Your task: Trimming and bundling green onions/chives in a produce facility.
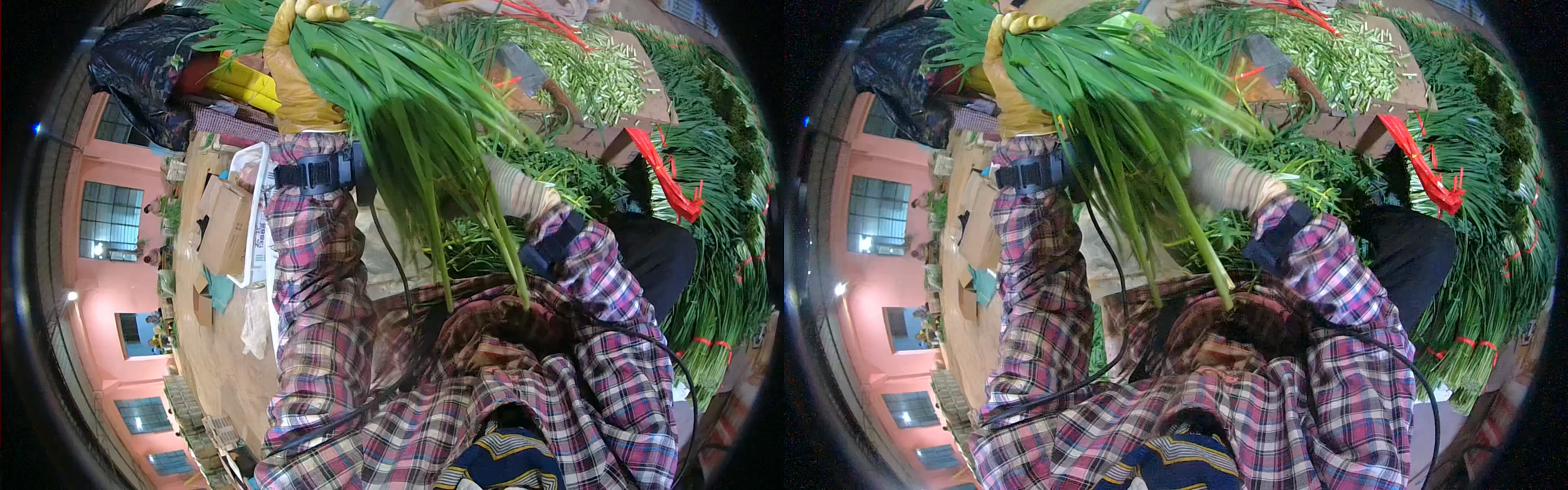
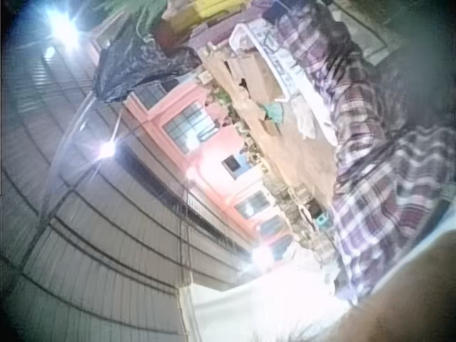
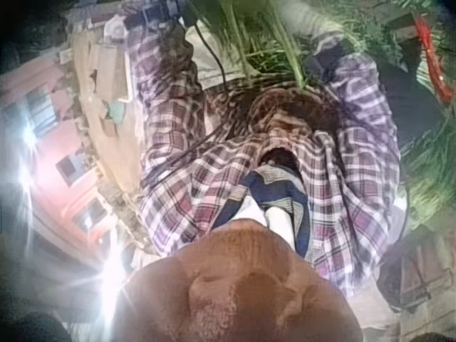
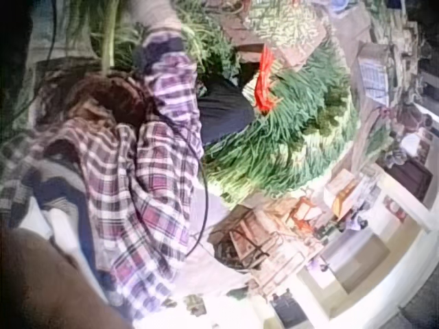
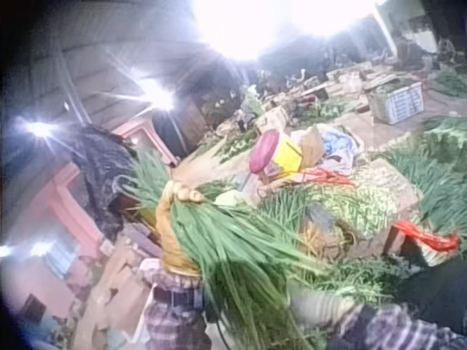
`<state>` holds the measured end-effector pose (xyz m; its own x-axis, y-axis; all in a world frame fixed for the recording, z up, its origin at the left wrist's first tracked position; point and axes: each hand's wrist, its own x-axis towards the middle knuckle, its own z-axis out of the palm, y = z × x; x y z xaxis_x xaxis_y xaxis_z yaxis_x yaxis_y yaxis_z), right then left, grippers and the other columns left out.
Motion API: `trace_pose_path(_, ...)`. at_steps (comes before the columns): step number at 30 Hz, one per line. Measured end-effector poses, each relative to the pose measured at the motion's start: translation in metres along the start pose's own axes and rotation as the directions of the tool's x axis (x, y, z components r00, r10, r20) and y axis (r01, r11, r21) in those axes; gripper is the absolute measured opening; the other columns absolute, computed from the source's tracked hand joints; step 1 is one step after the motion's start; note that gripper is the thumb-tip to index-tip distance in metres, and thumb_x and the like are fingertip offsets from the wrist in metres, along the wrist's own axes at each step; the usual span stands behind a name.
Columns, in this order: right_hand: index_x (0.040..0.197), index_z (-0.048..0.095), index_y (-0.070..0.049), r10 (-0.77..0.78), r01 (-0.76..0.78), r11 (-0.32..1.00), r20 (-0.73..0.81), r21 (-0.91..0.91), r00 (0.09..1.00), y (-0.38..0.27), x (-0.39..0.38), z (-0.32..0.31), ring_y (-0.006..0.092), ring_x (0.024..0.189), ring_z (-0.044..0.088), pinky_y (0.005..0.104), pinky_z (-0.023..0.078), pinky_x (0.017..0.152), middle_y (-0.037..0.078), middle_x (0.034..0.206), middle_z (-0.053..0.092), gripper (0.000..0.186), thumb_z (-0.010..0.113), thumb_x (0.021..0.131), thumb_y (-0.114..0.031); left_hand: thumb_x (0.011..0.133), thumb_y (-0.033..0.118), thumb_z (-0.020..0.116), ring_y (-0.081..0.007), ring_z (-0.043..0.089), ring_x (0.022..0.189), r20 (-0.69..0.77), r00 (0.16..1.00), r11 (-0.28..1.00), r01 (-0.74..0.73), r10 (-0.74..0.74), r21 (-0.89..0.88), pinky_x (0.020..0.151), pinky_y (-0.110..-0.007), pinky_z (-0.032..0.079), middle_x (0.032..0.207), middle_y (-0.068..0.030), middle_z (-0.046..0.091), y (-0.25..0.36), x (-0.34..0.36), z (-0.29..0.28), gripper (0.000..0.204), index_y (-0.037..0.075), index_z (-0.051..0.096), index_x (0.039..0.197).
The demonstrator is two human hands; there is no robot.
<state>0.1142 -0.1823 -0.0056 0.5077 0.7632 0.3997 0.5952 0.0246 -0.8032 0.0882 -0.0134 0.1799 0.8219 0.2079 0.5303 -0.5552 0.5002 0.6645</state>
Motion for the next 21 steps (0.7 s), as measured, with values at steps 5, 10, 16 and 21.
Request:
trace_pose_path(5, 0.112, 0.051, 0.0, -0.303, 0.284, 0.832, -0.038, 0.476, 0.952, 0.014, -0.027, 0.016, 0.0205, 0.089, 0.057, 0.0322, 0.048, 0.078, 0.013, 0.103, 0.059, 0.033, 0.055, 0.085, -0.018, 0.089, 0.017, 0.05, -0.0165, 0.051, 0.072, -0.035, 0.999, 0.997, -0.007, 0.009, 0.076, 0.074, -0.031, 0.045, 0.072, -0.0017, 0.051, 0.006, -0.001, 0.001, 0.014, 0.009, 0.049, 0.078)
trace_pose_path(10, 0.105, 0.055, 0.0, -0.272, 0.282, 0.891, -0.079, 0.355, 0.959, 0.001, -0.025, 0.013, 0.0234, 0.083, 0.061, 0.0332, 0.049, 0.074, 0.013, 0.089, 0.064, 0.036, 0.064, 0.075, -0.018, 0.089, 0.016, 0.05, -0.0158, 0.051, 0.073, 0.054, 0.998, 0.996, 0.021, -0.026, 0.088, 0.075, -0.029, 0.046, 0.073, -0.0011, 0.051, 0.01, 0.008, 0.007, 0.013, 0.007, 0.051, 0.079)
trace_pose_path(16, 0.113, 0.051, 0.002, -0.221, 0.133, 0.91, 0.187, 0.394, 0.957, -0.002, -0.013, -0.015, 0.0151, 0.073, 0.056, 0.0285, 0.049, 0.067, 0.01, 0.092, 0.062, 0.04, 0.063, 0.078, -0.013, 0.088, 0.016, 0.052, -0.0154, 0.05, 0.072, 0.092, 0.995, 0.995, 0.034, -0.042, 0.092, 0.076, -0.028, 0.045, 0.072, -0.0019, 0.05, 0.003, 0.013, 0.002, 0.011, 0.008, 0.049, 0.082)
trace_pose_path(21, 0.11, 0.052, -0.001, 0.063, -0.104, 0.96, 0.162, 0.262, 0.985, 0.008, -0.016, -0.024, 0.024, 0.088, 0.056, 0.0357, 0.046, 0.081, 0.015, 0.092, 0.061, 0.036, 0.06, 0.079, -0.016, 0.087, 0.017, 0.053, -0.0154, 0.05, 0.072, 0.08, 0.994, 0.992, 0.072, -0.08, 0.101, 0.076, -0.028, 0.045, 0.072, -0.0022, 0.05, -0.002, 0.016, 0.005, 0.012, 0.008, 0.049, 0.081)
